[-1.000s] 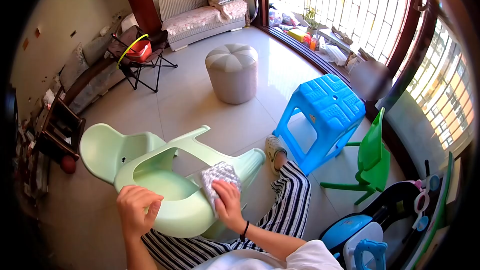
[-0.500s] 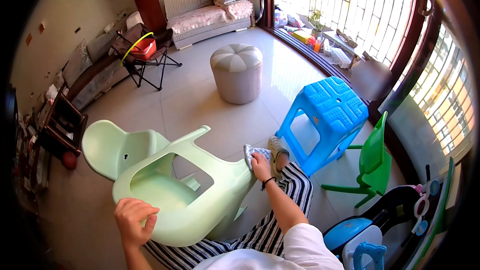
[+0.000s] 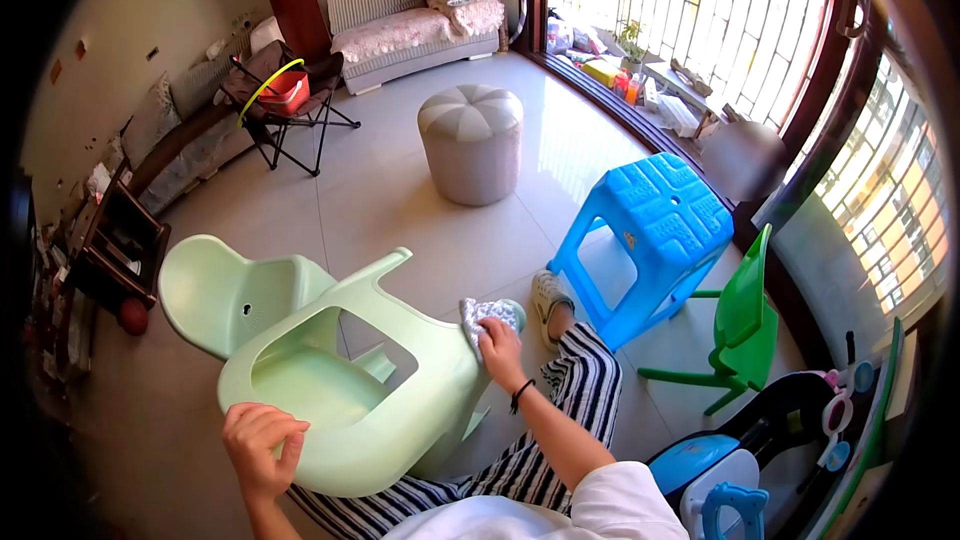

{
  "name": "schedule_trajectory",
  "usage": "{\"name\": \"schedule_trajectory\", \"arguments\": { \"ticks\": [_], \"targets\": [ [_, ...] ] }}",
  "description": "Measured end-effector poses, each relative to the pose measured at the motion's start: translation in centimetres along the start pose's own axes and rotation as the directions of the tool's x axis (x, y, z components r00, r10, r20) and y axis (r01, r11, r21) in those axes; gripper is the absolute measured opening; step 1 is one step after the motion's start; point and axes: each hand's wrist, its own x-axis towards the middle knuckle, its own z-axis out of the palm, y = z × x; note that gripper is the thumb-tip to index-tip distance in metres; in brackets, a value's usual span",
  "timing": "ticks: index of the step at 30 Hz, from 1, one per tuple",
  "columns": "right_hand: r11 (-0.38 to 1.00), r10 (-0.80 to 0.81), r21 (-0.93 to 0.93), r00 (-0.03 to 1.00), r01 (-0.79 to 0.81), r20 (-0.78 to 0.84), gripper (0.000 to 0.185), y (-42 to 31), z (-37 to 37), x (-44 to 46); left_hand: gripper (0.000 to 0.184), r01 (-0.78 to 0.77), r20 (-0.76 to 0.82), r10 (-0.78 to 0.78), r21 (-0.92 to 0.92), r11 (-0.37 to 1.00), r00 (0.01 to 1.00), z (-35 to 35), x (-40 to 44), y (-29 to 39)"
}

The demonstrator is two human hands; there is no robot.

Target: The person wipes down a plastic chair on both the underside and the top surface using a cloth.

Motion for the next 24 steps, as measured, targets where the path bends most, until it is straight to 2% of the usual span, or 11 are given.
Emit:
{"name": "schedule_trajectory", "arguments": {
  "ticks": [3, 7, 11, 13, 15, 19, 22, 23, 24],
  "targets": [
    [0.989, 0.088, -0.126, 0.992, -0.075, 0.094, 0.029, 4.5, -0.4, 2.7, 0.016, 0.012, 0.009, -0.012, -0.002, 1.000, 1.000, -0.3, -0.3, 0.1],
    [0.967, 0.151, -0.219, 0.986, -0.133, 0.069, 0.029, 6.4, -0.1, 4.2, 0.016, -0.001, 0.005, 0.001, 0.014, 1.000, 1.000, -0.2, -0.4, 0.2],
    [0.993, 0.117, 0.030, 0.993, -0.118, 0.024, 0.031, 1.8, 1.1, 1.0, 0.019, 0.012, -0.008, -0.012, -0.010, 1.000, 1.000, 0.0, 0.4, 0.4],
    [0.986, 0.027, 0.164, 1.000, -0.026, -0.006, 0.034, -2.9, 1.4, -1.9, 0.019, 0.017, -0.006, -0.017, -0.015, 1.000, 1.000, 0.4, 1.0, 0.4],
    [0.990, -0.091, 0.109, 0.995, 0.095, -0.039, 0.037, -10.0, 0.7, -5.5, 0.018, 0.027, 0.000, -0.027, -0.002, 1.000, 1.000, 0.7, 2.1, 0.5],
    [0.916, -0.330, 0.260, 0.943, 0.307, 0.051, 0.046, -19.8, -1.1, -10.3, 0.012, 0.034, 0.003, -0.034, -0.003, 0.999, 0.999, 2.0, 5.4, 1.8],
    [0.818, -0.552, 0.170, 0.833, 0.550, -0.039, 0.047, -22.1, -0.7, -11.5, 0.009, -0.002, -0.049, 0.002, 0.005, 1.000, 0.999, 3.4, 8.1, 2.8],
    [0.818, -0.552, 0.170, 0.833, 0.550, -0.039, 0.047, -21.5, -0.5, -11.3, 0.008, -0.018, -0.049, 0.019, 0.017, 1.000, 0.999, 3.7, 8.8, 2.9],
    [0.785, -0.609, 0.086, 0.789, 0.614, -0.076, 0.046, -20.4, -0.2, -10.8, 0.009, -0.018, -0.057, 0.018, 0.008, 1.000, 0.998, 4.1, 9.3, 3.1]
  ]
}}
